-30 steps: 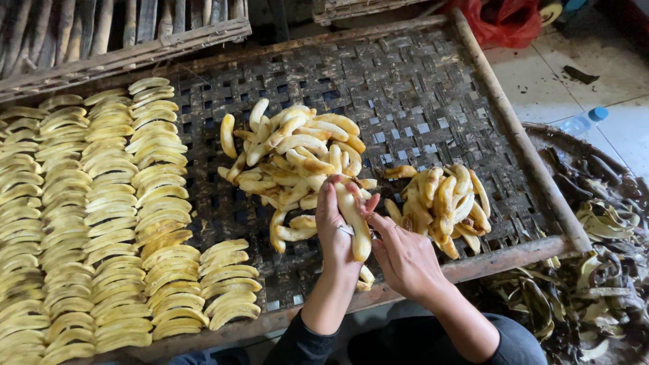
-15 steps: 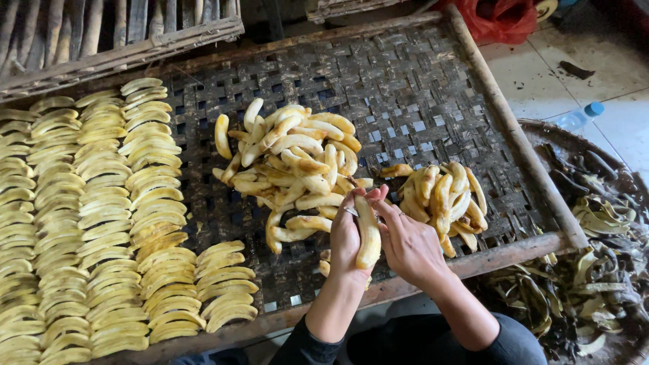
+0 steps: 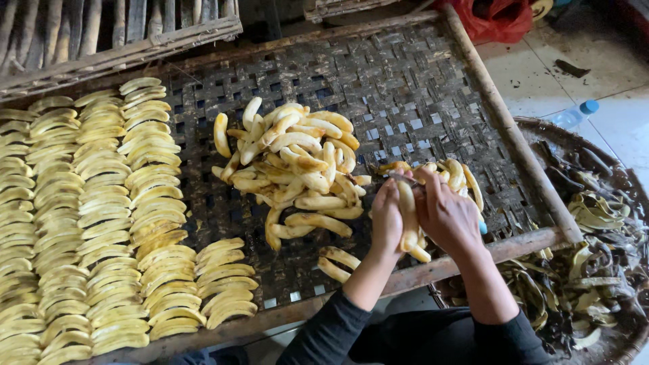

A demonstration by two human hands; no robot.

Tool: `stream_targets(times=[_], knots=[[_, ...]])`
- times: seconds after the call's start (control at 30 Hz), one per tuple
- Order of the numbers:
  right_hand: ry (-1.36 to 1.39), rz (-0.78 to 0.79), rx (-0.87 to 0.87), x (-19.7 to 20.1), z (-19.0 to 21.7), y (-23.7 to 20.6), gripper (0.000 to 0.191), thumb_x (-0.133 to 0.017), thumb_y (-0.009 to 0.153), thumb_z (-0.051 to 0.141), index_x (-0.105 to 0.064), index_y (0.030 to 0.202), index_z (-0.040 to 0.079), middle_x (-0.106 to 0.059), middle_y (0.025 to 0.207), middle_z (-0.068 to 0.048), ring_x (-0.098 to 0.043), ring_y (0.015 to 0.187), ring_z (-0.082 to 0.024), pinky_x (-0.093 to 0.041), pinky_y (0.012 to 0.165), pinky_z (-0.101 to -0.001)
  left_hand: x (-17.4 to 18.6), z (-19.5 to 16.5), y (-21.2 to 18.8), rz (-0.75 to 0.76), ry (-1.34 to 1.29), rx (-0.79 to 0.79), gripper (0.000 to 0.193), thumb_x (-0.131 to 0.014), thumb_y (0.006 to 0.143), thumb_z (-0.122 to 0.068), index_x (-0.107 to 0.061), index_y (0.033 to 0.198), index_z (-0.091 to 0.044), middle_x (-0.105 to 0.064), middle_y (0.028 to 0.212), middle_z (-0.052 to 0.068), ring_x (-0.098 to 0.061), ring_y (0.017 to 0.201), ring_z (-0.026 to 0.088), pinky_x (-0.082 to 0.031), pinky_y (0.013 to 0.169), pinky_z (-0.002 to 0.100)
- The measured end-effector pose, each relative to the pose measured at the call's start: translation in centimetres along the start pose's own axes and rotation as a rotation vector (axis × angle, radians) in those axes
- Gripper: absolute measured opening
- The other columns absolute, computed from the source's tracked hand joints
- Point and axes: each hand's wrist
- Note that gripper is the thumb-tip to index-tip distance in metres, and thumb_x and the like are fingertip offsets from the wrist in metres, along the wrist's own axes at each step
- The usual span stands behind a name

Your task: The person sits on the floor in front of a bamboo drying tray and uses a small knife to trim and peel bananas one at a time. They place each trimmed banana onto the neat rows of finished bananas on the tray and drop trimmings into a basket of peels beside them.

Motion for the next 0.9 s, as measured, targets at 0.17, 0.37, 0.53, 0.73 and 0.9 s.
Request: stream_targets(times=[0.17,0.37,0.53,0.73,0.9], knots=[[-0.057,-0.277,-0.114,0.5,-1.5,0.2,0.037,-0.054,0.106,0.026,-0.047,0.14,0.013,-0.071,0.115,-0.018,-0.072,0.092,-0.038,-0.055,0.069,-0.049,-0.5,-4.9,-1.3,0.079,0.866,-0.519,0.042,-0.064,0.099,-0.01,-0.053,0.138,0.0,-0.062,0.133,0.02,-0.06,0.125,0.033,-0.048,0.106,0.041],[0.023,-0.307,-0.158,0.5,-1.4,-0.6,0.04,-0.051,0.107,0.029,-0.046,0.143,0.012,-0.073,0.115,-0.02,-0.072,0.093,-0.039,-0.054,0.071,-0.0497,5.5,-14.5,-2.8,0.138,1.698,-0.35,0.04,-0.077,0.088,-0.021,-0.059,0.121,-0.008,-0.067,0.115,0.013,-0.063,0.111,0.032,-0.046,0.096,0.046],[0.051,-0.225,-0.171,0.3,0.2,-0.5,0.041,-0.05,0.108,0.031,-0.046,0.145,0.013,-0.073,0.107,-0.019,-0.071,0.09,-0.039,-0.054,0.073,-0.05,6.9,-14.5,-3.5,0.171,1.913,-0.54,0.046,-0.076,0.083,-0.021,-0.056,0.121,-0.006,-0.067,0.109,0.016,-0.062,0.111,0.036,-0.043,0.101,0.054],[0.183,-0.151,-0.162,0.7,2.3,-1.4,0.042,-0.05,0.105,0.031,-0.046,0.142,0.012,-0.073,0.102,-0.017,-0.071,0.083,-0.04,-0.054,0.069,-0.05,8.9,-14.7,-3.1,0.215,1.771,-0.595,0.035,-0.059,0.098,-0.001,-0.054,0.132,-0.01,-0.067,0.118,0.011,-0.063,0.115,0.028,-0.05,0.102,0.045],[0.451,-0.241,0.071,0.5,4.6,-3.5,0.038,-0.054,0.104,0.02,-0.049,0.139,0.008,-0.072,0.107,-0.019,-0.072,0.085,-0.039,-0.056,0.069,-0.046,7.0,-15.4,-5.3,0.033,0.762,-0.558,0.026,-0.041,0.115,-0.014,-0.049,0.139,-0.008,-0.064,0.119,0.01,-0.064,0.108,0.02,-0.052,0.099,0.038]])
Point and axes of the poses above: each hand's wrist, its own y-axis towards the middle knuckle, its own x-axis out of the back of the hand, z = x × y
